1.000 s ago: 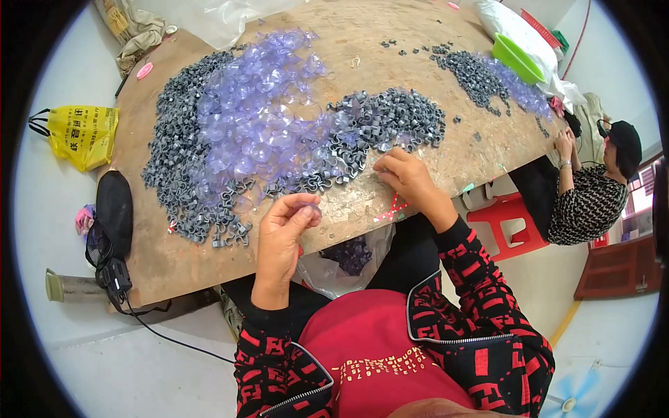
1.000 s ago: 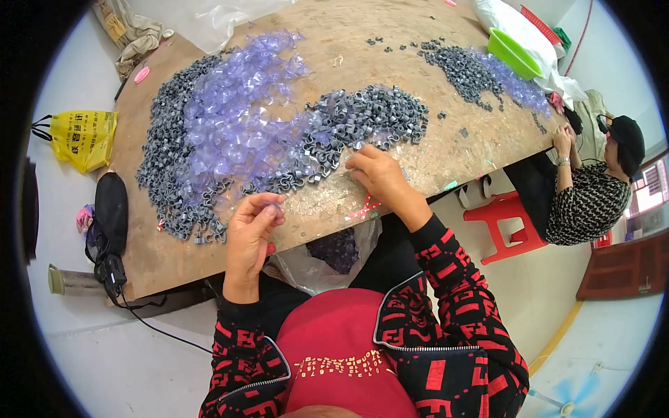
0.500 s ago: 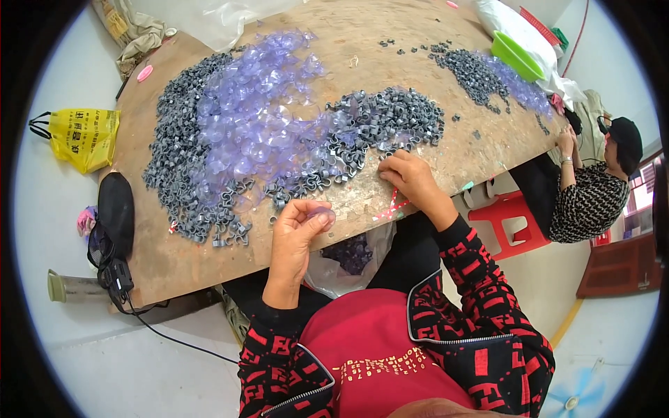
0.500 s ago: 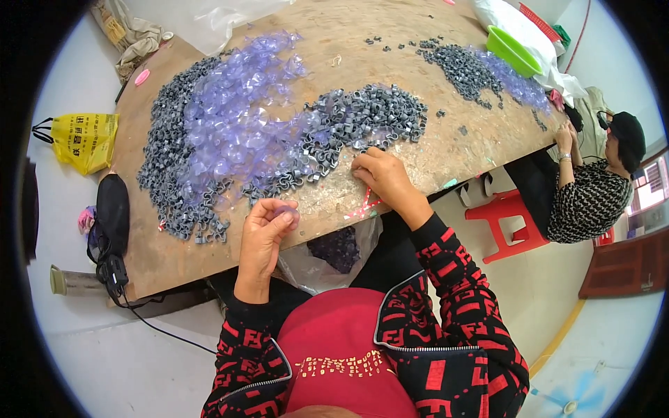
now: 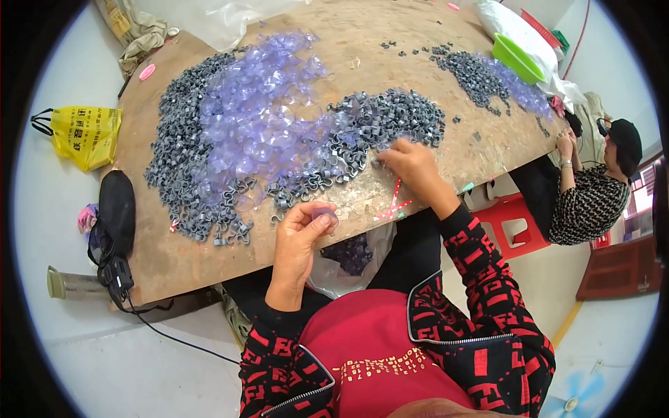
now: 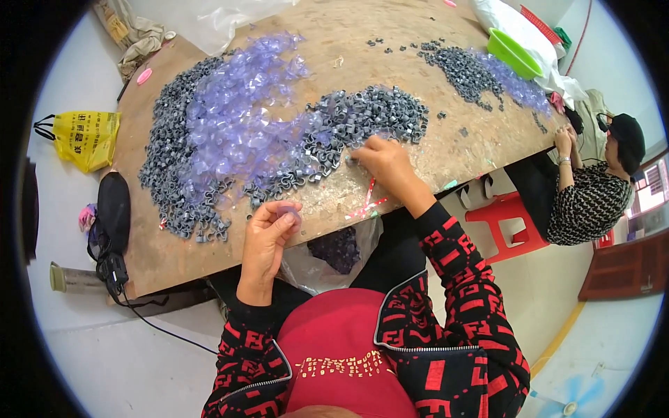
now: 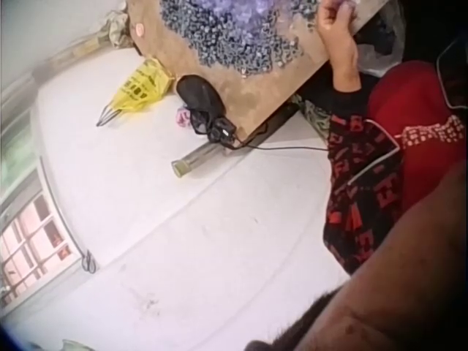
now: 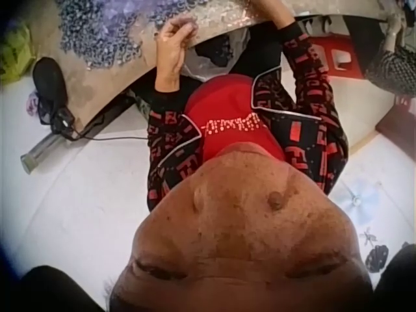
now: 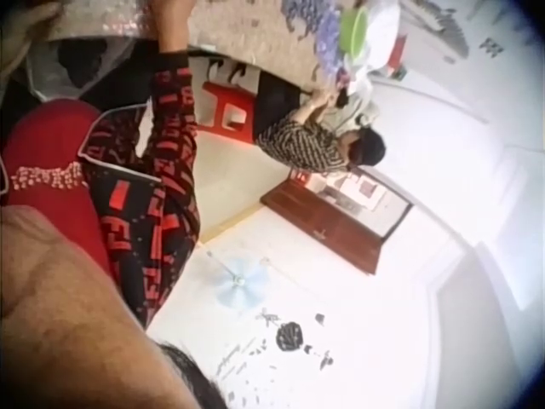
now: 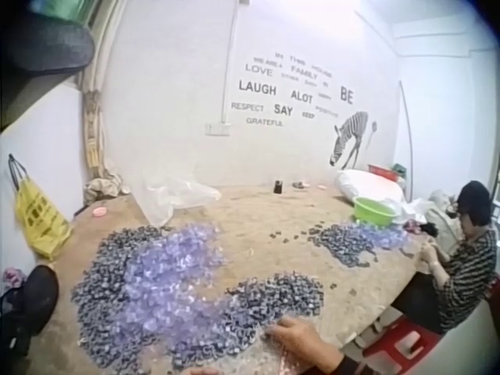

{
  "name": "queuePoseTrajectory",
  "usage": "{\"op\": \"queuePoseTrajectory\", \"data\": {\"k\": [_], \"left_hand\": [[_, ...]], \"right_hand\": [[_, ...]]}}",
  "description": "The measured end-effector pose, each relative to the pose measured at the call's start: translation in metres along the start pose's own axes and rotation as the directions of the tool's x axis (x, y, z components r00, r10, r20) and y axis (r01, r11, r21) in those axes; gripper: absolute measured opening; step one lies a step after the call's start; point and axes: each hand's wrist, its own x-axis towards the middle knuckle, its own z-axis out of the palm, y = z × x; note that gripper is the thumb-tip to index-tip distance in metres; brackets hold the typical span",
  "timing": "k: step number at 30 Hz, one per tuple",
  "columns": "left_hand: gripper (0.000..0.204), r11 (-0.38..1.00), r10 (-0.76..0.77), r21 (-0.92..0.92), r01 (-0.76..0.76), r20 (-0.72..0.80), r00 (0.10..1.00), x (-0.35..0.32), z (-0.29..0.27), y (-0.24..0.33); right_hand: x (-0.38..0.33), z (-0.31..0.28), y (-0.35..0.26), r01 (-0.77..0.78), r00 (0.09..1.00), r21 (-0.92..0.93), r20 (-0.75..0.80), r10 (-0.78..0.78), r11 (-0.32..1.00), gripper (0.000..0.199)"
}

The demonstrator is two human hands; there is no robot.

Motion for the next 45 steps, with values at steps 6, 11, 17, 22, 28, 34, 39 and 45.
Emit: {"op": "queuePoseTrajectory", "data": {"k": [6,11,17,22,28,34,39,45], "left_hand": [[0.019,1.000,-0.016,-0.015,0.016,0.009,1.000,-0.001,0.004,-0.001],[0.017,0.999,-0.037,-0.023,0.037,0.013,0.999,-0.002,0.004,-0.002],[0.016,0.996,-0.083,-0.013,0.083,-0.013,0.996,-0.003,0.008,-0.001],[0.016,0.996,-0.085,-0.032,0.087,0.056,0.995,-0.003,0.005,-0.002],[0.016,0.988,-0.092,-0.124,0.090,-0.013,0.996,-0.004,0.014,0.003],[0.013,0.993,-0.078,-0.086,0.083,0.056,0.995,0.001,0.008,-0.002],[0.012,0.988,-0.088,-0.116,0.099,0.093,0.992,-0.002,0.018,-0.008],[0.013,0.990,-0.053,-0.128,0.056,0.027,0.998,-0.001,0.012,-0.014]], "right_hand": [[0.006,0.004,0.001,0.174,0.983,-0.058,0.068,-0.170,0.983,0.014],[0.007,-0.005,-0.013,0.111,0.990,-0.033,0.089,-0.107,0.993,0.019],[0.005,0.002,-0.026,0.044,0.999,0.026,0.031,-0.045,0.999,0.022],[0.008,0.002,-0.024,0.149,0.982,0.117,0.095,-0.161,0.982,0.022],[0.003,0.007,-0.029,0.068,0.997,0.314,-0.002,-0.071,0.947,0.029],[-0.005,-0.004,-0.066,-0.380,0.883,0.905,0.294,0.365,0.191,0.023],[-0.007,-0.003,-0.101,-0.372,0.903,0.928,0.366,0.224,-0.013,0.026],[-0.011,-0.004,-0.114,-0.390,0.891,0.920,0.364,0.272,0.045,0.025]]}}
